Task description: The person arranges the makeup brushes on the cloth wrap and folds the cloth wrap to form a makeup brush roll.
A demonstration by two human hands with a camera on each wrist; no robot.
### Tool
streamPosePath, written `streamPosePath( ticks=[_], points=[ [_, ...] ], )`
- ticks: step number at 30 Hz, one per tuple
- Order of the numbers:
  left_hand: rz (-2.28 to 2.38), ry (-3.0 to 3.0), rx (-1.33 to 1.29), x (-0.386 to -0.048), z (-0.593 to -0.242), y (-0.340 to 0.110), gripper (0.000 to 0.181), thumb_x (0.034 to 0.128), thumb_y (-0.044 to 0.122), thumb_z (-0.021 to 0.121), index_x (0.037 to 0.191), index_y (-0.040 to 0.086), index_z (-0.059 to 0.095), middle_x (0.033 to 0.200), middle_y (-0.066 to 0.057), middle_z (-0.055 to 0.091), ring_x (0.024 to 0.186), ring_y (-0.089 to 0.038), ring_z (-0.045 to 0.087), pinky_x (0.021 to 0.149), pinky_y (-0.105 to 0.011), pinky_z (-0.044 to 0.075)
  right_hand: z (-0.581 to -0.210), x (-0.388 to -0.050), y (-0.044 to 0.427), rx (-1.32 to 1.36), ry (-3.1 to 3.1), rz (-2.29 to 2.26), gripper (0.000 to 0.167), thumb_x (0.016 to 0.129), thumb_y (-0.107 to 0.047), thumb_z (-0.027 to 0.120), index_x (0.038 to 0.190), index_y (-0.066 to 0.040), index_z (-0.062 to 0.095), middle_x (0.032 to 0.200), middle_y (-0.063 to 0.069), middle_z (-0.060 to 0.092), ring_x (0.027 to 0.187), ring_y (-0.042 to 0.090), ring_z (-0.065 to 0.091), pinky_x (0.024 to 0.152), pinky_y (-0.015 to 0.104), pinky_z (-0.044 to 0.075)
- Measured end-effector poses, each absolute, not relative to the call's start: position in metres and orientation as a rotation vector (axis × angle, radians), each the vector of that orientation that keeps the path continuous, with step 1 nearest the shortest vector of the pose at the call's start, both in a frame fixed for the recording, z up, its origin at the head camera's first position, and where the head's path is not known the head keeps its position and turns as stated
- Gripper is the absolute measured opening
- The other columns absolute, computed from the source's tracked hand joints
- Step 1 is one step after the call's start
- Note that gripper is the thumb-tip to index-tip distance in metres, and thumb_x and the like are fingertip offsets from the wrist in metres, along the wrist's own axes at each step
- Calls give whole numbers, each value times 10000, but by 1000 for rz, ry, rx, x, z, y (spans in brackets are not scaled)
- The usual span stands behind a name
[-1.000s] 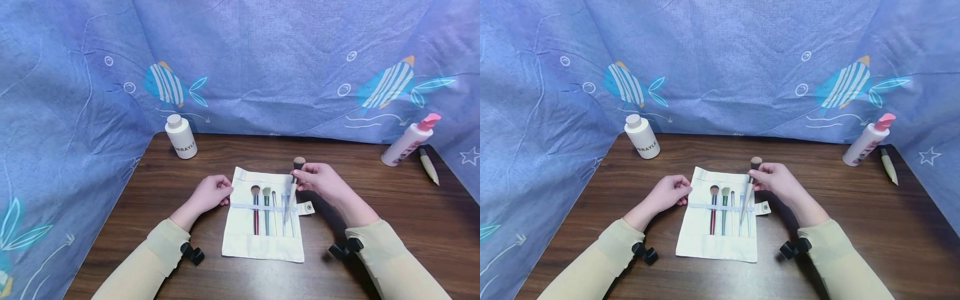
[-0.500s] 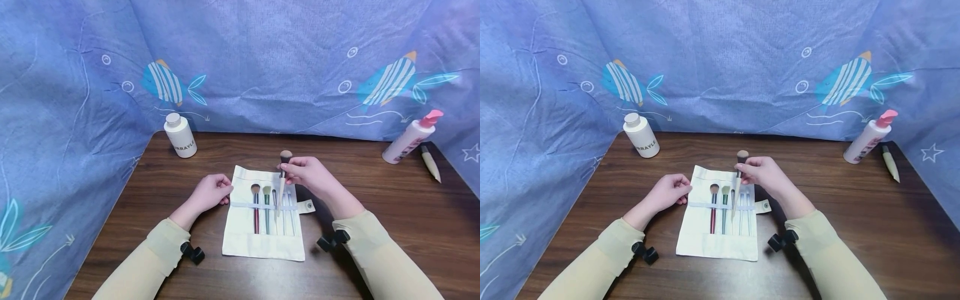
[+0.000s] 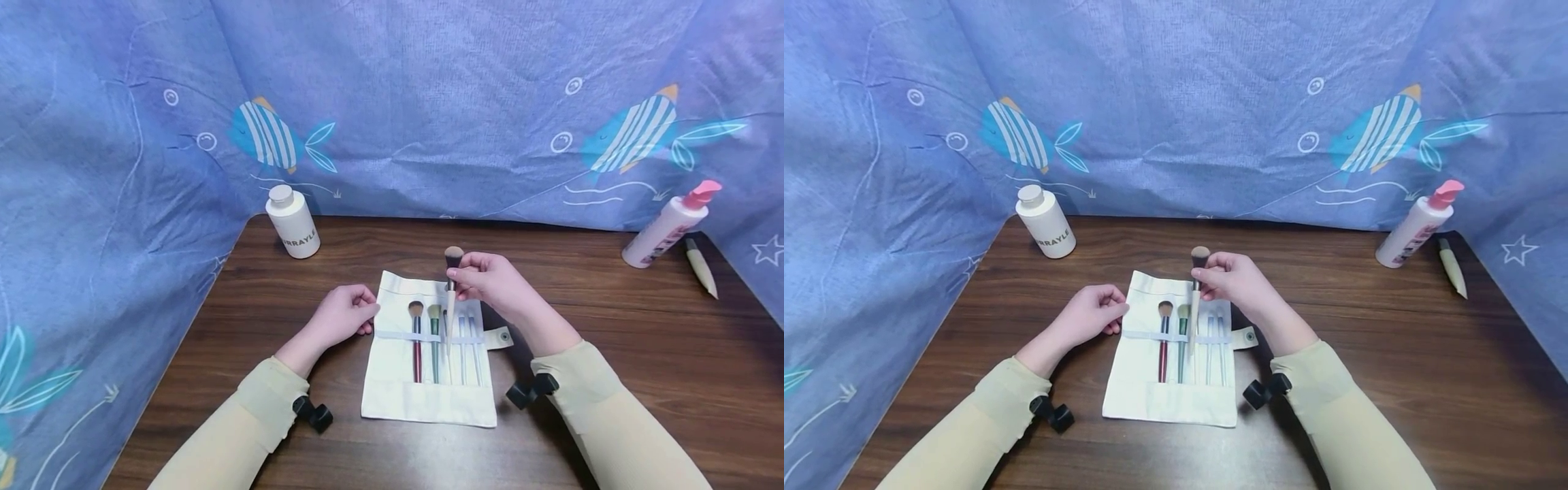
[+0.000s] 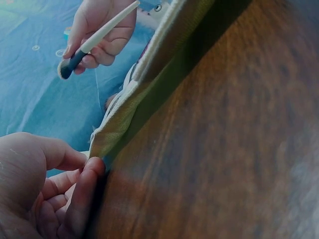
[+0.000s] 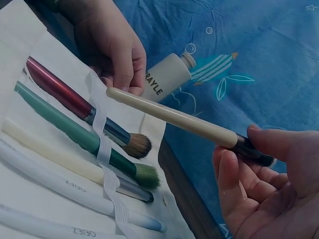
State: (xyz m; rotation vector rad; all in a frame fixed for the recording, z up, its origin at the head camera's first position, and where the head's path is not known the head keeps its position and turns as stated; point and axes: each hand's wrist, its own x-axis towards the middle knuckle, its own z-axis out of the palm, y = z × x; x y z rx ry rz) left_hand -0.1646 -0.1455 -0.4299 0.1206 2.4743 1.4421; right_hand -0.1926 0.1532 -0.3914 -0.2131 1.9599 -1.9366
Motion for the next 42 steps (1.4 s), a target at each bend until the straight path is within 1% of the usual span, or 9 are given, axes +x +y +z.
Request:
streamPosePath(
  ticks=[7, 12, 21, 26, 31, 37, 42],
  points=[
    [1445, 2482, 134, -166, -432, -148, 83, 976, 145, 682, 955, 65, 680, 705, -64, 677, 570, -160, 671, 540, -293, 574, -392, -193, 146, -196, 1949, -1947, 141, 1022, -65, 600, 973, 48, 531, 842, 46, 665, 712, 130, 670, 704, 265, 617],
    [1439, 2484, 138, -166, -430, -148, 81, 977, 143, 679, 955, 65, 680, 704, -64, 674, 570, -154, 669, 532, -281, 566, -392, -193, 140, -169, 1930, -1963, 130, 1027, -59, 587, 967, 39, 526, 840, 49, 683, 719, 139, 689, 722, 270, 624],
    [1438, 2467, 126, -165, -426, -147, 77, 976, 133, 680, 944, 62, 681, 703, -66, 670, 564, -146, 661, 537, -277, 558, -390, -196, 132, -150, 1927, -1992, 135, 1034, -45, 568, 967, 54, 506, 908, 81, 673, 751, 153, 704, 758, 284, 629],
    [1445, 2462, 127, -165, -426, -146, 79, 973, 131, 680, 940, 59, 679, 700, -66, 670, 561, -147, 661, 533, -277, 556, -389, -199, 126, -114, 1901, -2013, 128, 1035, -40, 561, 974, 19, 466, 918, 91, 678, 742, 156, 708, 747, 281, 631],
    [1443, 2465, 120, -166, -429, -145, 78, 975, 134, 681, 942, 63, 679, 703, -64, 671, 560, -147, 663, 523, -269, 556, -390, -203, 121, -89, 1881, -2029, 135, 1034, -40, 566, 980, -10, 446, 889, 82, 690, 724, 157, 707, 734, 276, 631],
    [1434, 2471, 120, -166, -428, -145, 82, 978, 140, 679, 942, 66, 680, 706, -65, 671, 566, -152, 666, 521, -282, 557, -392, -207, 117, -68, 1883, -2042, 133, 1034, -48, 568, 978, -7, 454, 873, 82, 684, 726, 159, 699, 731, 275, 629],
    [1432, 2471, 106, -166, -426, -145, 84, 979, 145, 684, 944, 69, 678, 707, -68, 671, 568, -157, 668, 525, -282, 559, -396, -210, 116, -50, 1876, -2051, 90, 1040, -57, 563, 1039, 9, 501, 873, 87, 697, 738, 156, 704, 738, 268, 628]
  ],
)
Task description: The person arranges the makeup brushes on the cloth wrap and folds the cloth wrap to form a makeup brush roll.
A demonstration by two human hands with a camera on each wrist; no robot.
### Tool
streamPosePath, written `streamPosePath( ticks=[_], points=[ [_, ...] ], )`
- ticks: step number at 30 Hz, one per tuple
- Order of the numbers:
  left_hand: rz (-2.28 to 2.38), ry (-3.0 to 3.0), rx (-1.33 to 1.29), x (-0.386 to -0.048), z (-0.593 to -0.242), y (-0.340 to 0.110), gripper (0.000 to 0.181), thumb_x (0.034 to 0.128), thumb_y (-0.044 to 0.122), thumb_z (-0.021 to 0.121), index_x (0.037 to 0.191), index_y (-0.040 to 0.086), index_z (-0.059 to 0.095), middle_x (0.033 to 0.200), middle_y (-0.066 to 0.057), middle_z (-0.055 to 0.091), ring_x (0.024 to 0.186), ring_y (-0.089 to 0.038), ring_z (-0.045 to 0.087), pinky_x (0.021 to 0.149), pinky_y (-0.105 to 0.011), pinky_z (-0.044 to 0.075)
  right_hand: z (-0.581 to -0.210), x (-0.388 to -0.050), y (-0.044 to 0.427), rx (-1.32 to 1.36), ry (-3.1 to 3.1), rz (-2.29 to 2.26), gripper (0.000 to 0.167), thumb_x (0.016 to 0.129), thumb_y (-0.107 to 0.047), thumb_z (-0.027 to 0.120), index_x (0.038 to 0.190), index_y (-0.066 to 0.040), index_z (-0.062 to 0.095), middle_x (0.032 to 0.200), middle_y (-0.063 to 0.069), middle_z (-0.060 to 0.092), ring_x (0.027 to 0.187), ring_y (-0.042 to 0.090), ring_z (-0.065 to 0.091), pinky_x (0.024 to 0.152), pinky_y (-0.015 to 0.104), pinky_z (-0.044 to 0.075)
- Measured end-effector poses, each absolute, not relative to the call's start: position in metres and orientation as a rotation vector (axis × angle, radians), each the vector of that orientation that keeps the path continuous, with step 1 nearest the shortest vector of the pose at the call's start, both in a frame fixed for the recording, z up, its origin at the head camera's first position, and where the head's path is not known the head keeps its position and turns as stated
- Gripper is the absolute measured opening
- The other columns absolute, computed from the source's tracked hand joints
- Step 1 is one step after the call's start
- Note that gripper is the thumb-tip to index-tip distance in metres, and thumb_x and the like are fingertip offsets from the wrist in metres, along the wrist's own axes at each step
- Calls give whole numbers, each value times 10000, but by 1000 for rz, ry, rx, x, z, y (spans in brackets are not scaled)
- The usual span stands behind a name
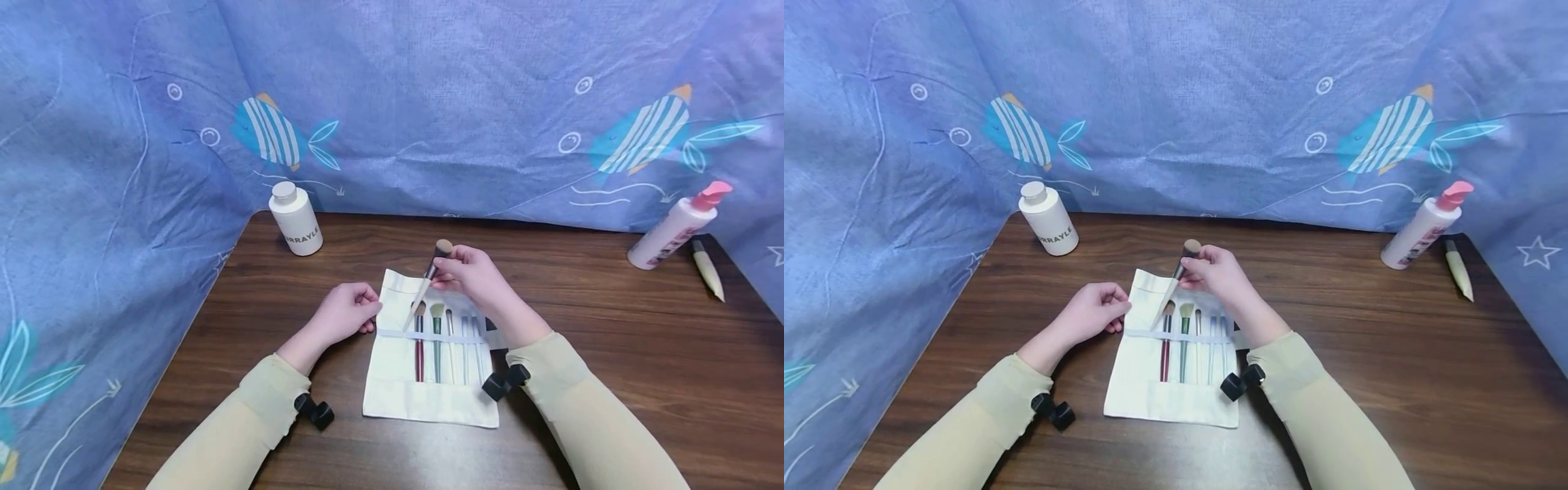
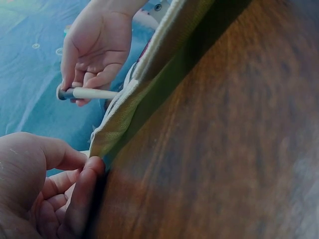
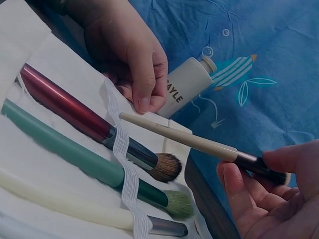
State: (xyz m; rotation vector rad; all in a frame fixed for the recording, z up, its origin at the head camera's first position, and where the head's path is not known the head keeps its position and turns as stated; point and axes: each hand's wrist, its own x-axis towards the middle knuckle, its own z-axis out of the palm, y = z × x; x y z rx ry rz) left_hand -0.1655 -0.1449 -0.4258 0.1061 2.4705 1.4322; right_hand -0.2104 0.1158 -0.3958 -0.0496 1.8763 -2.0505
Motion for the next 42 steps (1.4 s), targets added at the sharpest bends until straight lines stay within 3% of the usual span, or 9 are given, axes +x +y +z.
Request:
streamPosePath(
  ticks=[15, 20, 30, 34, 42],
  points=[
    [1448, 2477, 105, -160, -430, -141, 81, 978, 137, 683, 950, 62, 677, 710, -68, 671, 567, -146, 666, 523, -268, 555, -402, -205, 105, -128, 1968, -1937, 125, 1035, -85, 587, 998, -7, 496, 844, 89, 703, 716, 156, 719, 741, 308, 633],
    [1455, 2488, 129, -159, -432, -142, 83, 976, 125, 671, 935, 52, 675, 689, -59, 666, 546, -135, 656, 517, -266, 550, -406, -203, 101, -147, 2094, -1842, 139, 1016, -135, 626, 989, -10, 573, 826, 55, 713, 728, 144, 690, 651, 255, 573],
    [1456, 2485, 129, -159, -430, -142, 86, 975, 125, 673, 930, 52, 675, 689, -60, 666, 545, -134, 655, 524, -273, 557, -408, -201, 97, -171, 2278, -1648, 199, 967, -245, 705, 945, -48, 691, 811, 35, 721, 781, 192, 638, 680, 292, 485],
    [1461, 2482, 130, -160, -430, -142, 86, 974, 126, 675, 931, 51, 676, 691, -63, 666, 546, -137, 656, 527, -278, 560, -407, -198, 94, -154, 2325, -1585, 202, 957, -270, 715, 908, -75, 696, 798, 0, 663, 766, 186, 554, 669, 307, 439],
    [1468, 2469, 127, -160, -431, -143, 88, 978, 124, 674, 928, 52, 672, 688, -60, 667, 552, -136, 660, 528, -276, 563, -406, -197, 86, -231, 2418, -1450, 254, 929, -302, 734, 778, -119, 644, 616, -80, 440, 601, 136, 411, 554, 288, 331]
  ],
)
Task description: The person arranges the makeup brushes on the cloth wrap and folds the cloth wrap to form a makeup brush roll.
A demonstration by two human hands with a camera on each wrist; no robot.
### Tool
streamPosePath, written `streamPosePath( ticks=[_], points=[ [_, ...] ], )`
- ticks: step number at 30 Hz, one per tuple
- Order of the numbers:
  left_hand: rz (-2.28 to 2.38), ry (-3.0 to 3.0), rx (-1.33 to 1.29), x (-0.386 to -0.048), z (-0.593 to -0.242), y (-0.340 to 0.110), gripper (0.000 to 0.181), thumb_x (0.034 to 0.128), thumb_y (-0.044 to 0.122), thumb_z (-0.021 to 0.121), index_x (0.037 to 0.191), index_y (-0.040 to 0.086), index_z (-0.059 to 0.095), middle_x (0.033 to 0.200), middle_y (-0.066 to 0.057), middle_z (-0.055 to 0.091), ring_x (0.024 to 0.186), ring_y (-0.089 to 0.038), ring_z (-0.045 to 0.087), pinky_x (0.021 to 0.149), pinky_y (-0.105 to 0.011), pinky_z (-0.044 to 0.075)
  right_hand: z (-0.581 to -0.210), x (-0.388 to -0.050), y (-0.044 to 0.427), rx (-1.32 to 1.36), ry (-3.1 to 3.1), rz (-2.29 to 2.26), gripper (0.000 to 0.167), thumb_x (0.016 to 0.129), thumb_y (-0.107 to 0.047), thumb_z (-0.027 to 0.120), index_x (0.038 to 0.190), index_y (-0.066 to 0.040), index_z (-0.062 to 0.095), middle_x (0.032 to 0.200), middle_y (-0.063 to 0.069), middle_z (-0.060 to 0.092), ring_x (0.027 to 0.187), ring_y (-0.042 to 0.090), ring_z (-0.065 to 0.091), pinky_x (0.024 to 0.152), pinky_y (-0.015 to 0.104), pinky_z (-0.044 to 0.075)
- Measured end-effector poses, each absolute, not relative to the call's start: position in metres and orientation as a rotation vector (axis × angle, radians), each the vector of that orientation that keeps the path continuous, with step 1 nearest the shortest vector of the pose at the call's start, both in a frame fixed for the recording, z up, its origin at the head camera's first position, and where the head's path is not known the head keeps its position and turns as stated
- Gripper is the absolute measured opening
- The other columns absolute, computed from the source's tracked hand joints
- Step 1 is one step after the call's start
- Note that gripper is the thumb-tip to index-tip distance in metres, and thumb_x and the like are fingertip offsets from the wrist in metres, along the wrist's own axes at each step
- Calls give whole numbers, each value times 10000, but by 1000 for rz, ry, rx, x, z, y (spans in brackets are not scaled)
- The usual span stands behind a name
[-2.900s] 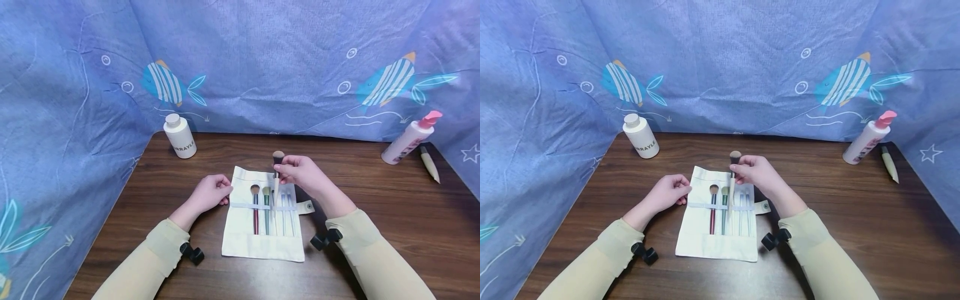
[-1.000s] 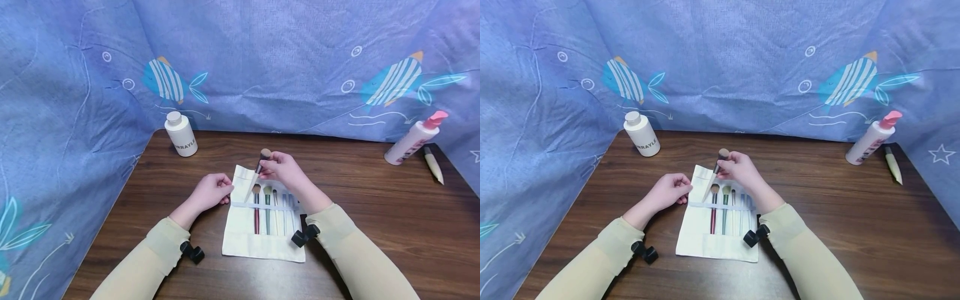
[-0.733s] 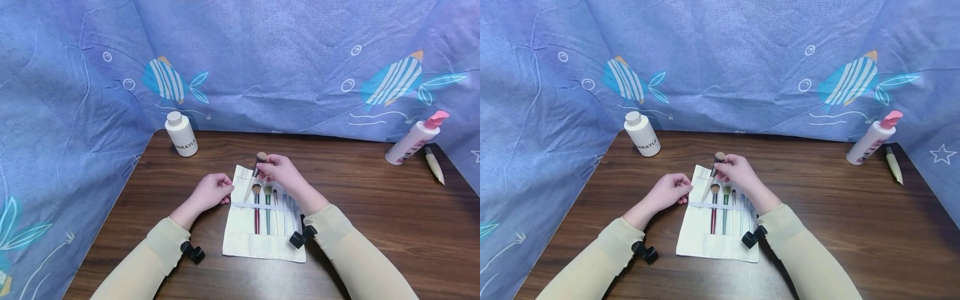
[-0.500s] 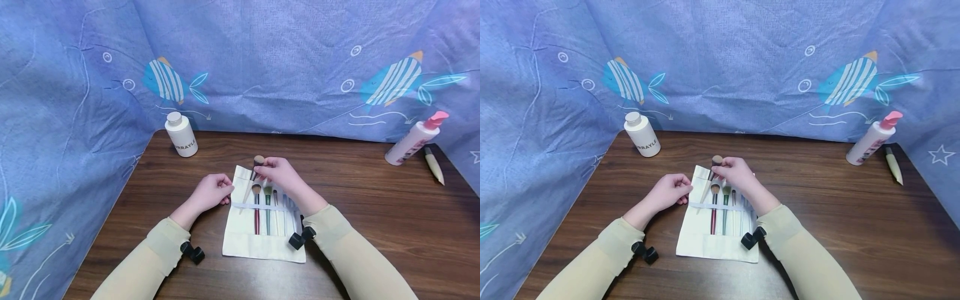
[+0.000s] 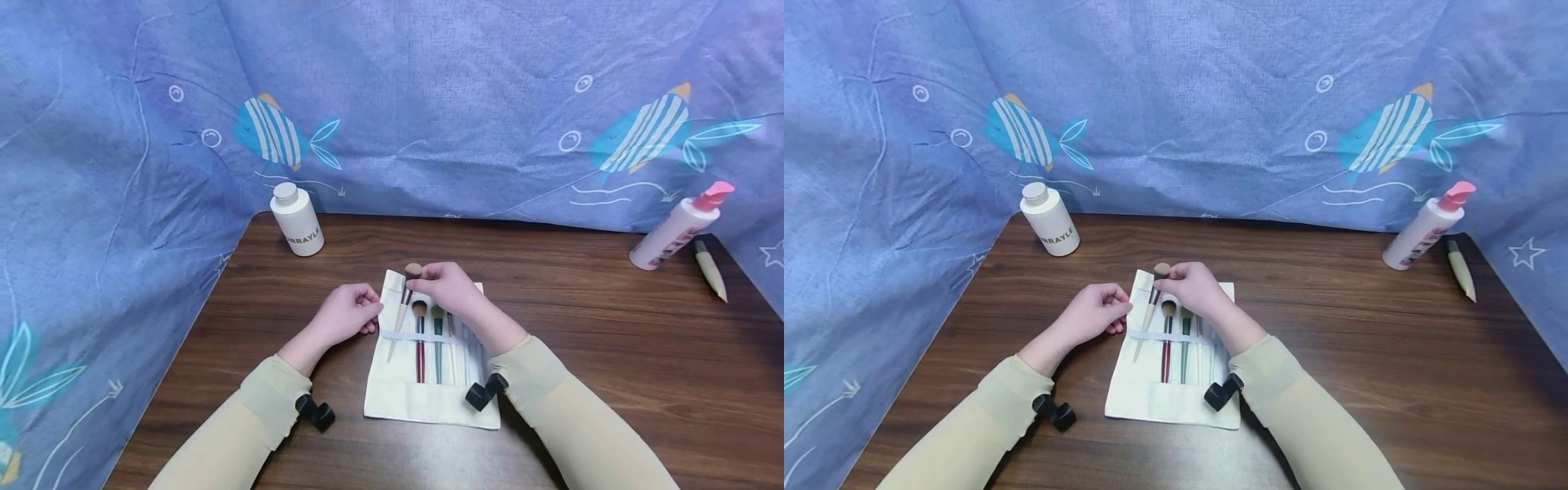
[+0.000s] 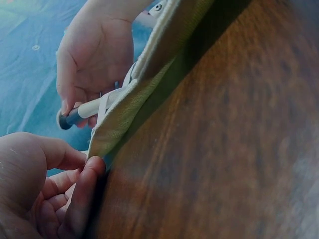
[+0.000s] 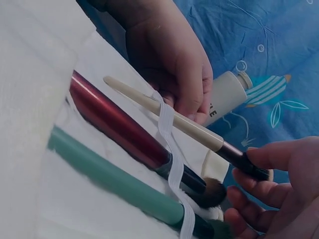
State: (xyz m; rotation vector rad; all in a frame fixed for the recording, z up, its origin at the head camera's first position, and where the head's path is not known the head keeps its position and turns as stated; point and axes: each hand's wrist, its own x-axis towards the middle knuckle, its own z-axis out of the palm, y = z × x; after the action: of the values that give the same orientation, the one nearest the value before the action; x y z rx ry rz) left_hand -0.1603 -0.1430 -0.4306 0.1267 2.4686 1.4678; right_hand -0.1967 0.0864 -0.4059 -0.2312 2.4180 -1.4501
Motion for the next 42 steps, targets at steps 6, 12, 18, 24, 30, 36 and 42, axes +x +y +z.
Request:
streamPosePath(
  ticks=[6, 12, 18, 24, 30, 36, 42],
  points=[
    [1467, 2468, 141, -161, -431, -143, 85, 976, 123, 673, 927, 53, 671, 688, -58, 670, 553, -134, 662, 525, -276, 563, -405, -196, 83, -266, 2451, -1355, 273, 920, -312, 738, 749, -130, 627, 603, -85, 450, 575, 116, 400, 536, 275, 323],
    [1468, 2468, 133, -162, -432, -143, 82, 976, 121, 671, 930, 53, 671, 695, -61, 672, 557, -129, 663, 532, -279, 573, -406, -196, 81, -285, 2470, -1315, 268, 916, -311, 745, 758, -122, 640, 663, -57, 519, 598, 127, 452, 553, 281, 362],
    [1459, 2465, 122, -161, -432, -144, 84, 976, 124, 676, 926, 58, 669, 695, -60, 673, 559, -133, 665, 531, -277, 571, -410, -194, 80, -312, 2488, -1268, 254, 915, -312, 744, 792, -112, 646, 789, 4, 570, 657, 151, 501, 571, 284, 394],
    [1465, 2472, 133, -161, -432, -144, 84, 976, 118, 675, 918, 57, 669, 690, -60, 672, 555, -132, 661, 532, -278, 572, -411, -192, 77, -353, 2521, -1261, 271, 912, -315, 745, 766, -113, 638, 929, 54, 584, 754, 170, 537, 639, 291, 430],
    [1468, 2466, 136, -161, -431, -143, 86, 975, 123, 678, 922, 56, 671, 691, -62, 673, 553, -132, 663, 532, -276, 573, -410, -189, 76, -377, 2534, -1247, 279, 918, -301, 737, 750, -112, 619, 924, 58, 576, 745, 171, 535, 635, 291, 428],
    [1463, 2475, 137, -161, -430, -142, 86, 974, 124, 678, 923, 54, 671, 690, -59, 673, 554, -129, 661, 533, -274, 572, -408, -185, 75, -367, 2538, -1239, 265, 914, -293, 741, 761, -112, 623, 923, 53, 577, 772, 176, 540, 653, 290, 428],
    [1466, 2473, 133, -161, -430, -143, 87, 975, 124, 675, 921, 55, 670, 687, -58, 671, 551, -129, 662, 531, -272, 570, -407, -184, 74, -395, 2541, -1220, 286, 911, -307, 737, 735, -120, 611, 905, 45, 579, 764, 174, 537, 646, 292, 421]
  ],
)
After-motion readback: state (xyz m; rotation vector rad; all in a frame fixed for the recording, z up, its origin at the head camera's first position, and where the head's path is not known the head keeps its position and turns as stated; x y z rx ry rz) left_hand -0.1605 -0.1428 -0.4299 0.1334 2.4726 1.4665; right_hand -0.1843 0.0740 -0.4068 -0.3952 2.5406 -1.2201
